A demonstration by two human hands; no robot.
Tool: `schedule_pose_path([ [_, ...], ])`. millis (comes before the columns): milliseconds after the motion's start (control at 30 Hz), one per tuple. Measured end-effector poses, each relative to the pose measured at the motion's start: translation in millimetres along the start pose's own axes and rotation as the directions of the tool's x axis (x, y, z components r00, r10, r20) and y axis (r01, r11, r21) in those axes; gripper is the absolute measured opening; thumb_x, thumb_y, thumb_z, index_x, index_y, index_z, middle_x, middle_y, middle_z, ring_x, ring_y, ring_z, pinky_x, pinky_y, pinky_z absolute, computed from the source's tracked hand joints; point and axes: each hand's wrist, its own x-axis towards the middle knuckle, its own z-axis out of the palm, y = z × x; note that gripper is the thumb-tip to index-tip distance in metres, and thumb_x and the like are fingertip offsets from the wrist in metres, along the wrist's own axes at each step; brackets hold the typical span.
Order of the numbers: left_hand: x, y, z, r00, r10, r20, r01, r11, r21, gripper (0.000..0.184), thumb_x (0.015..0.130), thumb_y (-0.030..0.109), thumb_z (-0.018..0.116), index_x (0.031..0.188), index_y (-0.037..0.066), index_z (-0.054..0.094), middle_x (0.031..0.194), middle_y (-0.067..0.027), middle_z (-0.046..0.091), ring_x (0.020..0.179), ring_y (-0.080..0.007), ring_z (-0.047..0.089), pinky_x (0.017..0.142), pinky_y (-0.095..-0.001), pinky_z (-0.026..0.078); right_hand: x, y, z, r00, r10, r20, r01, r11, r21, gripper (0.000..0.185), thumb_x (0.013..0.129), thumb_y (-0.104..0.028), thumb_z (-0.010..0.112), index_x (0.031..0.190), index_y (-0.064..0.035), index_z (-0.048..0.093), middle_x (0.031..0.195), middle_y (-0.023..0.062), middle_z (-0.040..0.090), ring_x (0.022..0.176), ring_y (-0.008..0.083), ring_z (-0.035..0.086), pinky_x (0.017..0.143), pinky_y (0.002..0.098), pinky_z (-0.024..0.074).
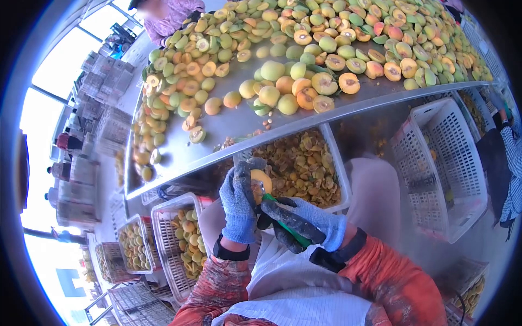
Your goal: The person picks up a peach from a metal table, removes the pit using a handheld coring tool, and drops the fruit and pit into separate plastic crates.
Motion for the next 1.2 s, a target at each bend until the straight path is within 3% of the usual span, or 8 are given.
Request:
schedule_pose_path([
  [133,9.4,-1.6,6.9,0.999,-0.038,0.009,0.038,0.999,0.024,0.029,0.093,0.026,0.044,0.101,0.002,0.059,0.093,-0.0057,0.061,0.075,-0.0107,0.055,0.066,-0.0239,0.045,1.7,-1.4,-5.4,0.964,-0.106,-0.244,0.042,0.966,-0.254,0.029,0.091,-0.033,0.050,0.101,-0.0063,0.054,0.059,0.0051,0.055,0.042,0.0128,0.051,0.037,0.0239,0.0392],
  [333,8.2,-1.4,9.4,0.996,-0.089,0.031,0.091,0.994,-0.067,0.029,0.089,0.025,0.051,0.098,-0.001,0.060,0.087,-0.0049,0.062,0.075,-0.0107,0.056,0.068,-0.0247,0.046,-10.1,-3.1,0.6,0.991,-0.046,-0.127,0.046,0.999,-0.004,0.039,0.087,-0.041,0.055,0.096,-0.0029,0.057,0.055,0.0027,0.052,0.039,0.0124,0.048,0.034,0.0256,0.0369],
  [533,19.6,24.1,23.8,0.982,0.137,0.126,-0.149,0.985,0.087,0.022,0.090,0.018,0.049,0.095,0.001,0.062,0.086,-0.0038,0.063,0.074,-0.0097,0.053,0.068,-0.0225,0.043,-10.1,9.8,-13.4,0.992,-0.124,0.036,0.109,0.954,0.278,0.040,0.088,-0.044,0.050,0.094,-0.0054,0.058,0.050,0.0018,0.048,0.035,0.0121,0.043,0.031,0.0238,0.0317],
  [767,29.1,26.9,32.8,0.906,-0.312,0.285,0.411,0.807,-0.423,0.024,0.089,0.020,0.049,0.093,0.000,0.062,0.085,-0.0076,0.064,0.074,-0.0134,0.059,0.067,-0.0238,0.046,-4.6,8.6,-16.1,0.977,-0.210,0.027,0.192,0.930,0.314,0.040,0.089,-0.048,0.045,0.080,-0.0101,0.054,0.043,0.0011,0.042,0.029,0.0138,0.037,0.030,0.0249,0.0303],
  [967,47.2,3.0,41.4,0.925,-0.312,0.216,0.374,0.848,-0.376,0.026,0.089,0.020,0.047,0.095,-0.002,0.060,0.086,-0.0077,0.064,0.074,-0.0144,0.060,0.067,-0.0280,0.047,-1.0,0.1,-21.6,0.977,-0.203,-0.061,0.212,0.955,0.208,0.042,0.088,-0.050,0.046,0.086,-0.0091,0.056,0.049,0.0007,0.046,0.035,0.0114,0.041,0.032,0.0234,0.0318],
  [1033,46.3,-2.0,44.1,1.000,0.003,0.028,0.001,0.993,-0.119,0.029,0.089,0.024,0.048,0.097,-0.001,0.060,0.084,-0.0076,0.063,0.068,-0.0124,0.057,0.062,-0.0251,0.047,-4.2,-7.0,-19.3,0.979,-0.190,-0.072,0.200,0.961,0.191,0.044,0.088,-0.050,0.046,0.090,-0.0074,0.057,0.053,0.0002,0.048,0.038,0.0099,0.044,0.033,0.0223,0.0334],
  [1133,45.7,-2.4,39.7,0.997,0.052,0.056,-0.061,0.982,0.179,0.027,0.089,0.023,0.048,0.099,0.000,0.060,0.084,-0.0053,0.062,0.071,-0.0090,0.054,0.064,-0.0234,0.045,-7.1,-14.3,-10.0,0.943,-0.186,-0.278,0.201,0.979,0.027,0.038,0.088,-0.045,0.050,0.093,-0.0079,0.056,0.055,0.0005,0.049,0.038,0.0105,0.045,0.034,0.0223,0.0352],
  [1200,55.3,-15.7,32.8,0.990,0.061,0.129,-0.075,0.992,0.106,0.027,0.089,0.022,0.048,0.100,0.000,0.059,0.085,-0.0054,0.062,0.070,-0.0098,0.056,0.063,-0.0235,0.046,-3.9,-15.0,-9.6,0.947,-0.160,-0.280,0.172,0.985,0.020,0.033,0.088,-0.039,0.053,0.096,-0.0075,0.055,0.057,0.0007,0.050,0.039,0.0106,0.045,0.035,0.0226,0.0365],
])
